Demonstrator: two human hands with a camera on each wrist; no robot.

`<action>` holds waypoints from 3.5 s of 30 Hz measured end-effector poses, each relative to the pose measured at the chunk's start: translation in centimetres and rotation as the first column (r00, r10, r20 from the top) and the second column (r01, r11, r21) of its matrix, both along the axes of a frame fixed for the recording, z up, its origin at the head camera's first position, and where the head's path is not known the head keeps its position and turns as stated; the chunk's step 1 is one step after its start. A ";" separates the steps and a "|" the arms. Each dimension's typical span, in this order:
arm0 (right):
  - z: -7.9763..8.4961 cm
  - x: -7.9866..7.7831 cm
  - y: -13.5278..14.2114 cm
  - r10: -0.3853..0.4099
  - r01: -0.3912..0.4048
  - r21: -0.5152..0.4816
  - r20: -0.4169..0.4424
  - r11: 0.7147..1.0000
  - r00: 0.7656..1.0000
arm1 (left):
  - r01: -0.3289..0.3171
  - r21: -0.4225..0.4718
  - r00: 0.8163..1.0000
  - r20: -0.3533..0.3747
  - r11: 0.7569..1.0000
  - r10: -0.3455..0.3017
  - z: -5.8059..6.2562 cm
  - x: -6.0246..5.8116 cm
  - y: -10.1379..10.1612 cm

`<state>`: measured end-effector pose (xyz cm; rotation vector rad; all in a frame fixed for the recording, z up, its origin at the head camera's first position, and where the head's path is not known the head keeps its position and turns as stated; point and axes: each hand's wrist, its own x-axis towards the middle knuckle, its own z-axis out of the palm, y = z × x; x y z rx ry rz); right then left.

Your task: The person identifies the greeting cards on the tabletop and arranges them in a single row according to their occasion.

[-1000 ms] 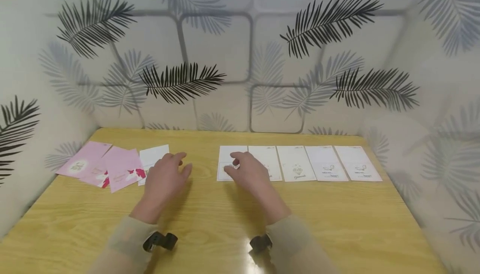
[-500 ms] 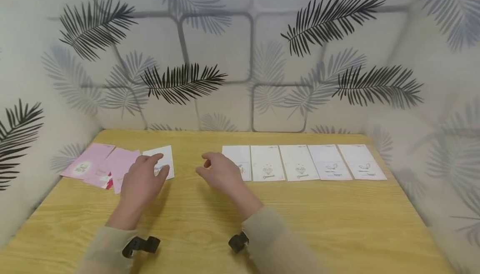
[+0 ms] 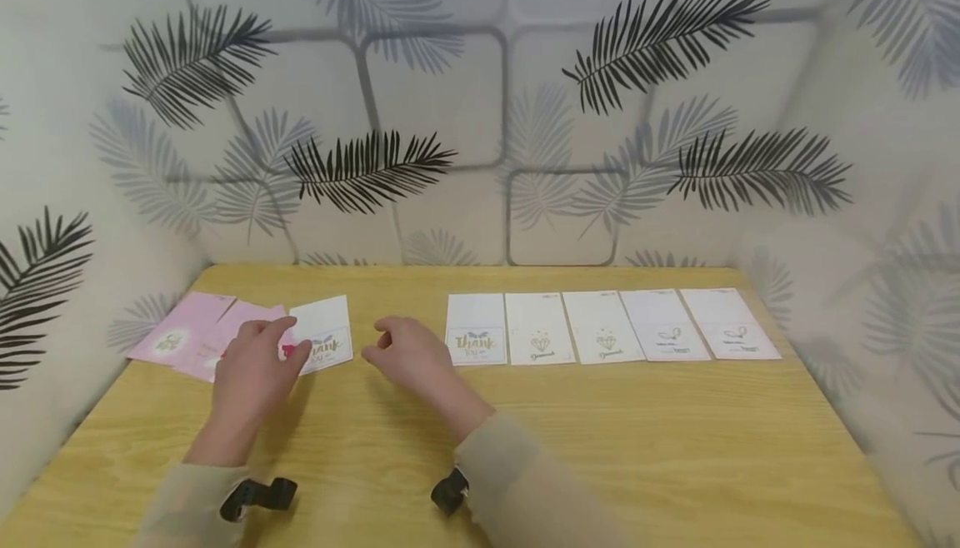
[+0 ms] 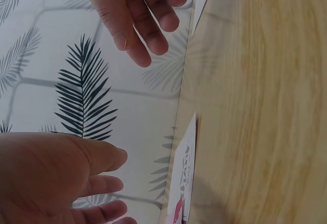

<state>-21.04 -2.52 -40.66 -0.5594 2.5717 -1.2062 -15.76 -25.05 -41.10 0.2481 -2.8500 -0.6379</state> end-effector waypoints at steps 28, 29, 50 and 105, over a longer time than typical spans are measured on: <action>-1.4 -0.8 -4.0 -0.006 0.005 0.066 0.019 0.998 1.000 | -0.001 -0.071 0.991 0.132 0.997 0.010 -2.6 -1.2 -2.7; -1.4 -0.9 -4.0 -0.003 0.002 0.071 0.018 0.998 1.000 | 0.003 -0.077 0.991 0.130 0.997 0.007 -2.7 -1.2 -2.8; -4.0 -3.1 -5.8 0.020 -0.019 0.119 -0.009 0.993 1.000 | 0.035 -0.096 0.993 0.118 0.995 -0.024 -3.2 -1.0 -2.8; -5.1 -3.8 -7.3 -0.109 0.103 0.046 0.182 0.994 0.977 | 0.009 -0.087 0.992 0.127 0.996 0.002 -3.1 -0.5 -2.7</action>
